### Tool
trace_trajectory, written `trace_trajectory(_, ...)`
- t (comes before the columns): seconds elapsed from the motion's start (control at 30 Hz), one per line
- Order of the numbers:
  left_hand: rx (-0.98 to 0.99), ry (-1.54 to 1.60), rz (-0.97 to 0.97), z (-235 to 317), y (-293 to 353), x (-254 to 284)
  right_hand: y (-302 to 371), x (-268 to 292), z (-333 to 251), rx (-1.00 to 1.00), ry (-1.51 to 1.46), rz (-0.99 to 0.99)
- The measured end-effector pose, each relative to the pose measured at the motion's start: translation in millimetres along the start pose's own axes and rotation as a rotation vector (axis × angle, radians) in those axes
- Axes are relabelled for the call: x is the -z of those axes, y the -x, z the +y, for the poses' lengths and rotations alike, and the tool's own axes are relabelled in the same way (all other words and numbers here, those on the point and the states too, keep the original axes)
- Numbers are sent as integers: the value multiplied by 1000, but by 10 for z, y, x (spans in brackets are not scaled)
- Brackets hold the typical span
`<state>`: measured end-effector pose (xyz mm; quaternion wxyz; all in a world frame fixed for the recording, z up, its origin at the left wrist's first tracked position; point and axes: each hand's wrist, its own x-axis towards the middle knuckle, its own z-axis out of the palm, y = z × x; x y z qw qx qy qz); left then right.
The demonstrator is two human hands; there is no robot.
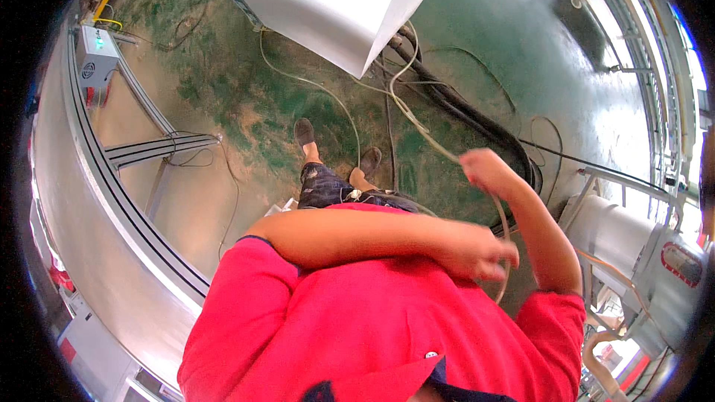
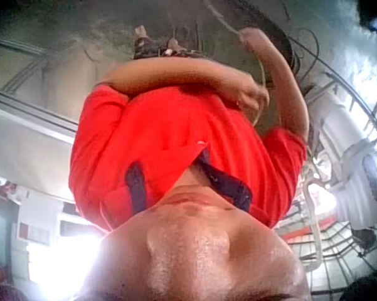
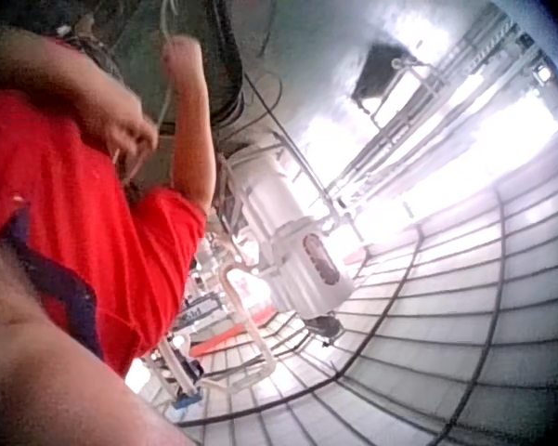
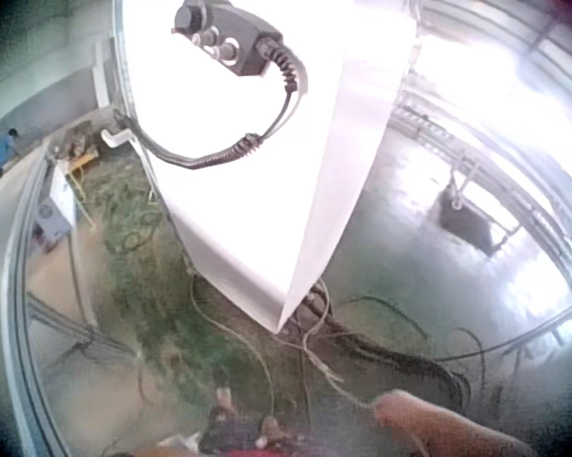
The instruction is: The person picks up and stacks cut wooden panels, then uses a pneumatic nail gun to fasten them together while a coworker illuminates the work area with a phone flashlight. The person also handles a long air hose and connects it to the nail gun.
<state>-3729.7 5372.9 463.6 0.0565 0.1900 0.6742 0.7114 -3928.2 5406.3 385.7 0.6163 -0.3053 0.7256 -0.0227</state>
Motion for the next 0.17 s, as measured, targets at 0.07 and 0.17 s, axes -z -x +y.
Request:
trace_trajectory(0.07,223,396,378,-448,326,286,742,-60,-135,86,31,-56)
trace_trajectory(0.17,575,542,1184,-1589,775,763,1496,-50,-233,202,127,-87)
